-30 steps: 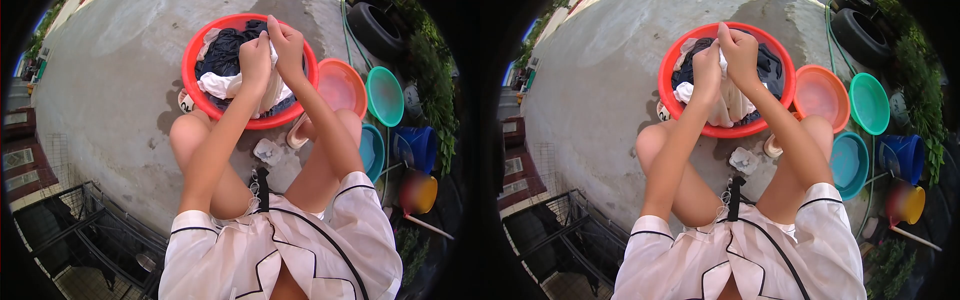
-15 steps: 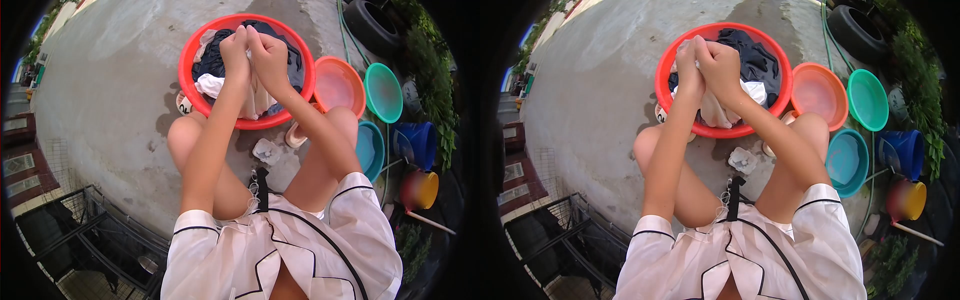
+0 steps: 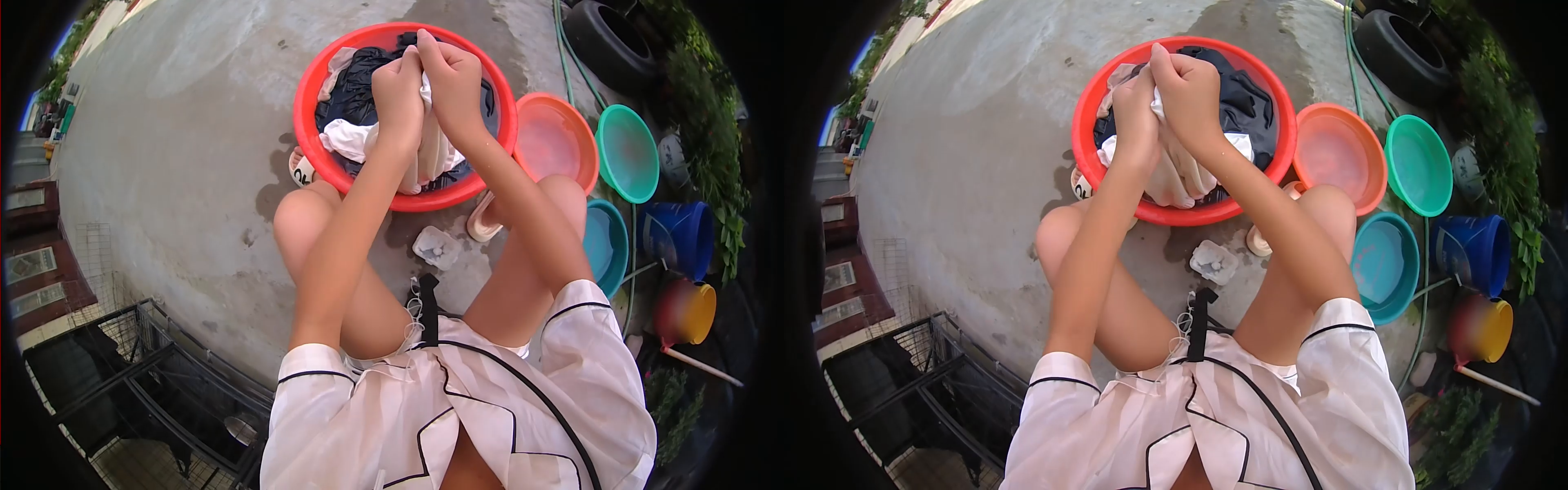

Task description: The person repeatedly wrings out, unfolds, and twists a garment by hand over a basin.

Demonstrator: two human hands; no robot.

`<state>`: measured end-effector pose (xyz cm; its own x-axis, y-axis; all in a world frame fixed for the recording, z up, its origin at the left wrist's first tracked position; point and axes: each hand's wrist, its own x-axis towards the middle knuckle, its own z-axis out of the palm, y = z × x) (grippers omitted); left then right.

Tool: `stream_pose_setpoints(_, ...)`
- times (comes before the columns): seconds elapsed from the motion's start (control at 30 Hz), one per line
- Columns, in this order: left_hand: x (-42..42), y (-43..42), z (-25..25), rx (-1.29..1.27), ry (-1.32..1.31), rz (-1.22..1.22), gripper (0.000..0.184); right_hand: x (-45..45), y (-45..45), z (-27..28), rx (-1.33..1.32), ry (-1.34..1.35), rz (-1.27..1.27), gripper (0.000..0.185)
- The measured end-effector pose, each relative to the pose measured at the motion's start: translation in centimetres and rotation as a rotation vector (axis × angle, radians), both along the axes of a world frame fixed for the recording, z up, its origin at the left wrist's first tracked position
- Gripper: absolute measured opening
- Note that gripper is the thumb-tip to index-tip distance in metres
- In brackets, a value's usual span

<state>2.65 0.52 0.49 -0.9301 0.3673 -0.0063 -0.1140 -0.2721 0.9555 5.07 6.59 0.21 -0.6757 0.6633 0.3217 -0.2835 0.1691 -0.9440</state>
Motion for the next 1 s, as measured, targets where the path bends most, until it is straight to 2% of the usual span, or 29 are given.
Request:
stream_pose_setpoints(0.07, 0.8, 0.5, -0.3, -0.146, 0.064, -0.028, 0.04, 0.0, 1.0, 0.3, -0.074, -0.023, -0.021, 0.041)
stream_pose_setpoints(0.13, 0.0, 0.7, -0.7, -0.037, -0.014, -0.015, 0.039, 0.2, 0.4, 0.5, -0.055, -0.033, -0.054, 0.041)
stream_pose_setpoints(0.2, -2.1, -0.4, -1.1, 0.103, -0.118, -0.051, 0.023, 1.2, -2.0, 0.3, 0.103, -0.067, -0.021, 0.04)
stream_pose_setpoints(0.23, -2.6, -0.7, -1.0, 0.079, -0.195, -0.054, 0.021, 1.1, -2.3, 0.6, 0.066, -0.068, 0.006, 0.04)
stream_pose_setpoints(0.33, -0.3, -0.4, -0.2, 0.003, -0.05, -0.071, 0.022, -0.1, -0.1, 0.2, -0.05, 0.015, 0.013, 0.041)
stream_pose_setpoints(0.37, 0.1, 0.4, -1.0, -0.072, 0.019, -0.041, 0.039, -0.2, 1.0, 0.2, -0.151, -0.023, 0.021, 0.041)
stream_pose_setpoints(0.4, 0.7, 0.5, -0.5, -0.145, 0.065, -0.029, 0.038, -0.2, 1.0, 0.1, -0.134, -0.017, 0.001, 0.041)
stream_pose_setpoints(0.47, 0.7, 0.3, 0.8, -0.073, -0.087, -0.026, 0.038, -0.2, 0.7, -0.1, -0.1, -0.002, -0.04, 0.041)
stream_pose_setpoints(0.5, -0.2, 0.3, 0.0, 0.038, -0.09, 0.0, 0.037, 0.3, -0.3, 0.1, 0.024, -0.019, -0.031, 0.041)
stream_pose_setpoints(0.53, -1.4, 0.1, -0.8, 0.149, -0.093, 0.028, 0.037, 1.0, -1.8, 0.9, 0.039, -0.045, -0.027, 0.041)
stream_pose_setpoints(0.6, -2.0, -0.5, -1.3, 0.098, -0.095, -0.017, 0.037, 1.2, -2.1, 1.1, 0.062, -0.079, 0.059, 0.04)
stream_pose_setpoints(0.67, -0.2, 0.1, 0.1, 0.015, 0.009, 0.037, 0.038, -0.2, 0.1, 0.1, 0.009, 0.018, 0.022, 0.041)
stream_pose_setpoints(0.7, 0.3, 0.3, -0.2, -0.111, -0.011, -0.025, 0.04, -0.5, 1.2, 0.2, -0.081, -0.035, 0.018, 0.041)
stream_pose_setpoints(0.73, 0.9, 0.3, 0.0, -0.16, -0.01, -0.04, 0.04, -0.5, 1.3, -0.2, -0.063, -0.038, 0.001, 0.041)
stream_pose_setpoints(0.8, 0.0, 0.6, -0.7, -0.076, 0.013, -0.003, 0.04, -0.4, 1.1, -0.6, -0.028, -0.042, -0.037, 0.041)
stream_pose_setpoints(0.87, -1.6, 0.0, -1.0, 0.124, -0.026, 0.03, 0.039, 0.9, -1.8, 0.6, 0.057, -0.035, -0.011, 0.041)
stream_pose_setpoints(0.9, -2.3, -0.5, -0.8, 0.102, -0.157, -0.022, 0.04, 1.1, -2.1, 0.8, 0.043, -0.059, 0.034, 0.041)
stream_pose_setpoints(1.0, -0.3, 0.2, -0.3, 0.038, 0.017, 0.044, 0.041, 0.0, -0.2, -0.1, -0.002, -0.002, 0.038, 0.041)
